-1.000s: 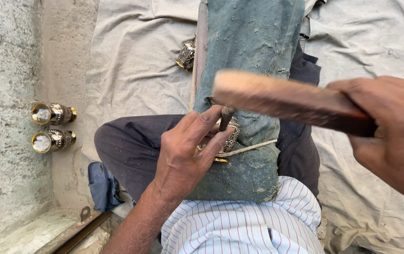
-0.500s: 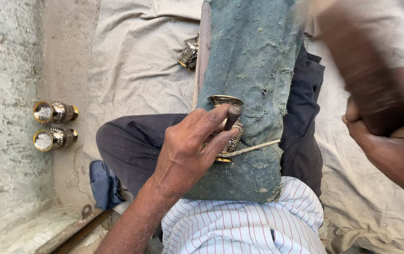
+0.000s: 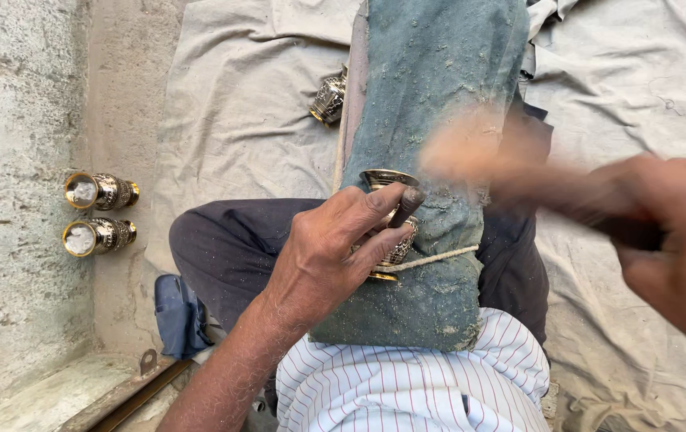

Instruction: The person sits on the ground with a small decorated metal vase strapped to a sandbag on their lap. They hold a punch against the vase surface and repeatedly strike it with a wooden mallet, repositioning the punch to work different areas of the pattern, and briefly turn the vase to reach other sides.

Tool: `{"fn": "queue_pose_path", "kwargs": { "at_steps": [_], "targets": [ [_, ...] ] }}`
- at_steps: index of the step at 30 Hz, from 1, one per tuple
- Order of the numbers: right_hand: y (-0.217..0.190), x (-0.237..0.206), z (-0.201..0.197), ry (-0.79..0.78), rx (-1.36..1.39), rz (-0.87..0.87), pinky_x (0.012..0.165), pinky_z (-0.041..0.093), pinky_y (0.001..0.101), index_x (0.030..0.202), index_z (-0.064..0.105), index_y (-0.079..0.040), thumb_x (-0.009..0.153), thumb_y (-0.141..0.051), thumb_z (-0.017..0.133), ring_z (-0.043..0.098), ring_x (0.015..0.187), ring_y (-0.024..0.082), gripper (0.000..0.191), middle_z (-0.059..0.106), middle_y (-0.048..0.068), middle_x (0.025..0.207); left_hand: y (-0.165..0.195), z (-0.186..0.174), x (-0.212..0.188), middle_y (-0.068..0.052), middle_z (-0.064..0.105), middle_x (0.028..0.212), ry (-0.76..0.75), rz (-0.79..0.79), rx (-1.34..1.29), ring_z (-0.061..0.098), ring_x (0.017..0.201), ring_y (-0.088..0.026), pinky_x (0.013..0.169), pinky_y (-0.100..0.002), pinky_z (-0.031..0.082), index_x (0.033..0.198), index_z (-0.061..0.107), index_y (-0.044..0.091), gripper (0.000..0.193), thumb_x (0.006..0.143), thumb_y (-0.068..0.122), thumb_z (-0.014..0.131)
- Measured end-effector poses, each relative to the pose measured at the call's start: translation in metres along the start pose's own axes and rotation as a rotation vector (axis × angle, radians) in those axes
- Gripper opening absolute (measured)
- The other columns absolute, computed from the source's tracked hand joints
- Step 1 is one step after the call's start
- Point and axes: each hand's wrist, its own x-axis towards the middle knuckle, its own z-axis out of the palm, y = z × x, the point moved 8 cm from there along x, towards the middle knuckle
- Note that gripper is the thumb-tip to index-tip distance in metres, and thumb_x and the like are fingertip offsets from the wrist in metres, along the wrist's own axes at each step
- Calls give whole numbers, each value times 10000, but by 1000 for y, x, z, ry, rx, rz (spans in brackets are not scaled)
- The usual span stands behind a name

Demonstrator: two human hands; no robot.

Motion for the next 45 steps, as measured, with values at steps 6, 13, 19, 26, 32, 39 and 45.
{"fn": "queue_pose_path", "kwargs": {
  "at_steps": [6,13,19,26,32,39,45],
  "targets": [
    [-8,3,0,-30,-138,32,775,578,405,1183,681,-12,748,60,713,713,829,268,442,707,152,925,-3,1,3,-43,638,858,-22,-17,-11,664,701,-146,619,-323,594,1328,642,131,431,930,212,788],
    [-8,3,6,-17,1,153,806,591,363,1123,669,-53,699,67,725,715,837,223,444,701,107,883,-1,0,6,-39,628,855,-50,29,16,658,716,-147,635,-318,595,1343,640,125,428,947,216,774],
    [4,-4,11,-110,-85,254,821,594,320,1129,676,-95,720,88,739,700,823,182,453,696,70,868,-5,5,6,-54,609,825,-100,8,26,649,672,-160,596,-332,575,1314,658,124,403,943,220,782],
    [-18,0,3,-138,-363,93,807,580,364,1082,712,-67,662,129,727,701,831,207,463,721,99,851,-3,2,6,-57,636,887,-97,26,-40,678,724,-162,629,-336,586,1318,641,108,414,944,216,780],
    [-2,-4,3,-164,30,261,682,580,335,1170,703,-66,730,156,716,685,776,192,493,689,96,917,-5,2,6,-73,660,886,-105,16,3,681,715,-177,638,-345,590,1309,668,100,414,928,188,803],
    [28,-12,13,84,336,385,785,583,305,1179,622,-18,899,28,743,683,839,173,308,685,107,930,-8,-8,-15,-62,727,1050,184,-84,-258,765,921,-122,786,-242,706,1292,635,54,355,974,130,774],
    [-8,1,-22,67,-101,36,762,607,337,1293,588,33,822,27,730,713,829,199,492,681,159,984,-28,4,-24,-43,702,924,260,-219,-296,748,859,-83,734,-209,704,1205,624,18,286,978,125,761]
  ]
}}
